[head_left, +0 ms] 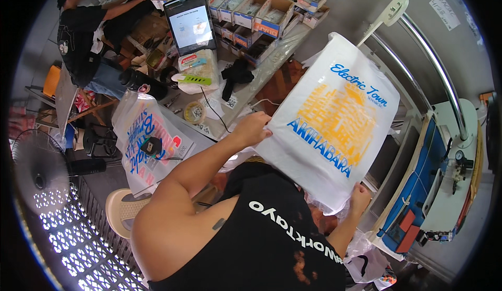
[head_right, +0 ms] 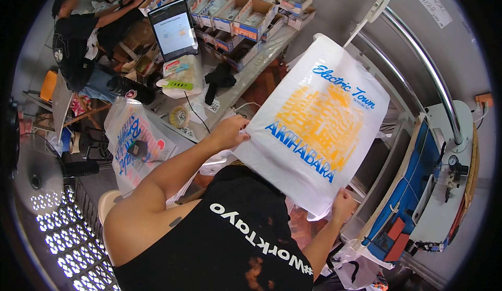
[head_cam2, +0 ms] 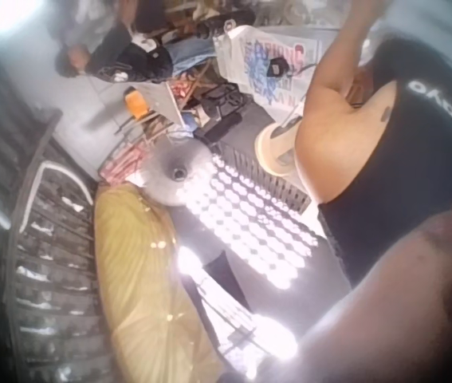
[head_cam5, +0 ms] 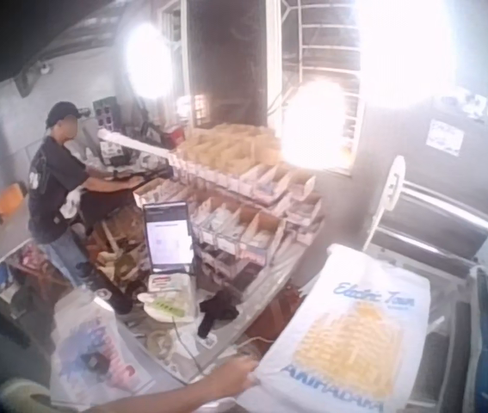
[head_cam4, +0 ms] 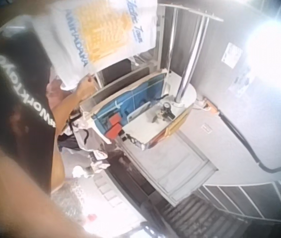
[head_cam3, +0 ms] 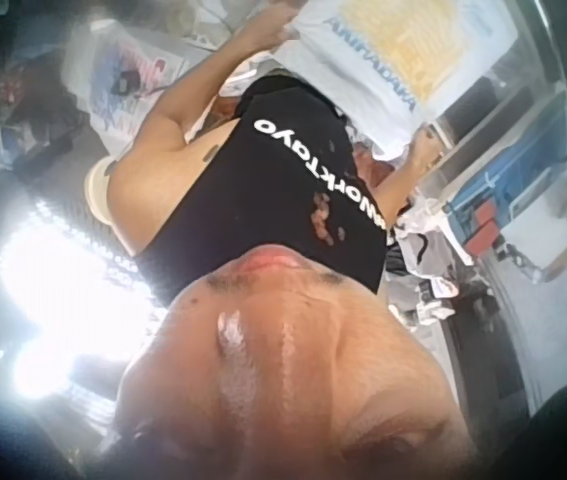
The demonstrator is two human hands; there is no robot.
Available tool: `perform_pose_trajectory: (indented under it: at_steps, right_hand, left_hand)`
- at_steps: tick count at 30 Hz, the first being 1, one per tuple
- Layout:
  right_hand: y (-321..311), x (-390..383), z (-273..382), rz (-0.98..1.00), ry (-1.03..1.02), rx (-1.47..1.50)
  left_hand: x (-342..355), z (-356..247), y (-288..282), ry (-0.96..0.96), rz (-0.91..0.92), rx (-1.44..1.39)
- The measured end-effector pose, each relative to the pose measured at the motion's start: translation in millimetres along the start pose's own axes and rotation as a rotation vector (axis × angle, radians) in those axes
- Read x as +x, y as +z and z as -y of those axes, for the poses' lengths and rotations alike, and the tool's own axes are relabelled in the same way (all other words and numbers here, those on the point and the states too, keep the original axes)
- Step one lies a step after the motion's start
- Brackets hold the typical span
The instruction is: The person cuts a printed transfer sheet with scissors, aligns it onto a white t-shirt, and then positions a gray t-shirt on a heat press machine.
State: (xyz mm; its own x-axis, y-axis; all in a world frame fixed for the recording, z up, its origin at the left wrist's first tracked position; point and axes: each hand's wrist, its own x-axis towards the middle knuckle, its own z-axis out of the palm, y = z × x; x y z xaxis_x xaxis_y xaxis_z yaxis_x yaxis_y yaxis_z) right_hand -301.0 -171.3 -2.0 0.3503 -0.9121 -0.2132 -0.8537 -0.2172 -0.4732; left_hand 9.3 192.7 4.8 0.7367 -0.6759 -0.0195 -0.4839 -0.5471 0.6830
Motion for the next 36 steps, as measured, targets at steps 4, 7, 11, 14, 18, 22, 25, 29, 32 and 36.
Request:
perform_pose_trajectory:
  at_steps: [4, 7, 11, 14, 18, 22, 25, 29, 32, 36]
  right_hand:
    - [1.1, -18.5, 10.1, -0.077, -0.035, -0.017]
    - [0.2, -24.1, 20.5, -0.107, -0.049, -0.019]
    - [0.3, -21.2, 17.6, -0.076, -0.058, -0.005]
    - [8.5, -21.6, 9.9, -0.210, -0.170, -0.026]
    - [17.1, -15.5, 40.1, -0.391, -0.564, -0.085]
    - [27.4, -7.8, 56.9, -0.301, -0.597, 0.056]
    - [36.5, -6.5, 64.2, -0.307, -0.738, 0.031]
    - [37.3, -15.5, 81.2, -0.247, -0.874, -0.074]
    - [36.4, -18.0, 85.0, -0.231, -0.840, -0.104]
    - [35.2, -15.3, 81.2, -0.264, -0.784, -0.107]
  left_hand:
    - [-1.6, 0.4, 3.5, -0.006, -0.036, 0.061]
    - [-0.5, 1.0, 4.8, 0.002, -0.073, 0.053]
    - [-1.6, 0.1, 3.1, -0.020, -0.049, 0.040]
    - [0.7, -9.3, -7.4, 0.011, -0.048, 0.004]
    - [26.5, -30.6, -12.4, 0.240, -0.231, -0.001]
    - [52.2, -46.6, 23.4, 0.456, -0.192, 0.075]
    - [63.8, -49.0, 39.7, 0.510, -0.185, 0.197]
    - [66.2, -46.5, 35.1, 0.463, -0.094, 0.283]
    - [73.0, -42.1, 34.3, 0.470, -0.092, 0.240]
    - [77.5, -50.4, 38.1, 0.487, -0.098, 0.244]
